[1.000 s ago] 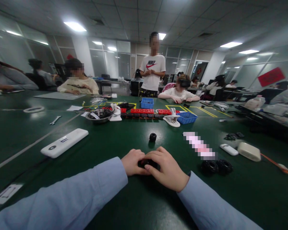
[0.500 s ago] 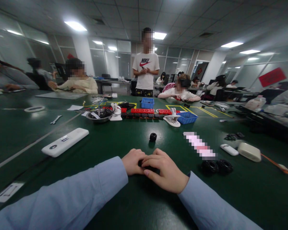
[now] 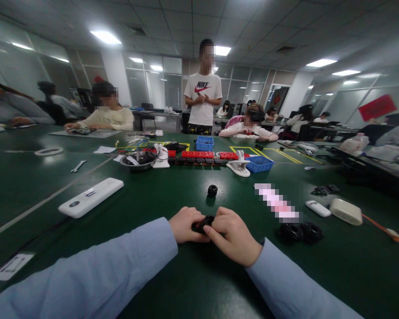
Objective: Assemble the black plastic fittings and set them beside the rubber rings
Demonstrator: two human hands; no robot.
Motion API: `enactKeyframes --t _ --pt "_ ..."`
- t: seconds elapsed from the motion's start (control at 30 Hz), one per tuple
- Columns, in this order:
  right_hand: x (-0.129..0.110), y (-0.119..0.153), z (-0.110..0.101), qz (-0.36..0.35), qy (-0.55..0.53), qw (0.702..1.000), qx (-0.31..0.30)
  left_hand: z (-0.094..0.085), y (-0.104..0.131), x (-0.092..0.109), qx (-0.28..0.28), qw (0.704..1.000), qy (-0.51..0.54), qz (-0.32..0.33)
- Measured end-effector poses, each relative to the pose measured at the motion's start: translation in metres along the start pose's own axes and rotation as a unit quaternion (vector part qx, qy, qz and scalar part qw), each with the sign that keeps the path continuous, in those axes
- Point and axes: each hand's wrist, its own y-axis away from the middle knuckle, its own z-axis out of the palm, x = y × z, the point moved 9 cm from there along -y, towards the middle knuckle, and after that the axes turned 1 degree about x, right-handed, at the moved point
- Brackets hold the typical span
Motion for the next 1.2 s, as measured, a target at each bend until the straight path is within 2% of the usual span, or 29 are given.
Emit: enactKeyframes --t 0.27,0.53,0.67,0.83,1.03,1.2 --pt "0.038 -0.001 0.0 0.136 0.061 0.989 -0.004 -0.002 0.0 0.001 -0.01 1.0 0.008 -0.018" --pt "0.048 0.002 0.002 0.191 0.054 0.98 -0.01 -0.001 0.0 0.0 -0.017 1.0 0.01 -0.016" --pt "0.044 0.004 -0.008 0.187 0.028 0.981 0.037 -0.002 0.0 0.001 -0.012 1.0 0.002 -0.013" --pt "0.031 0.003 -0.019 0.141 0.017 0.988 0.066 -0.003 0.0 0.001 -0.002 1.0 -0.005 -0.019" --pt "0.021 -0.001 -0.007 0.112 0.007 0.994 0.004 -0.001 0.0 -0.001 -0.001 1.0 0.0 -0.018" --pt "0.023 -0.001 -0.004 0.12 0.009 0.993 -0.006 0.0 0.0 -0.001 -0.004 1.0 0.01 -0.022"
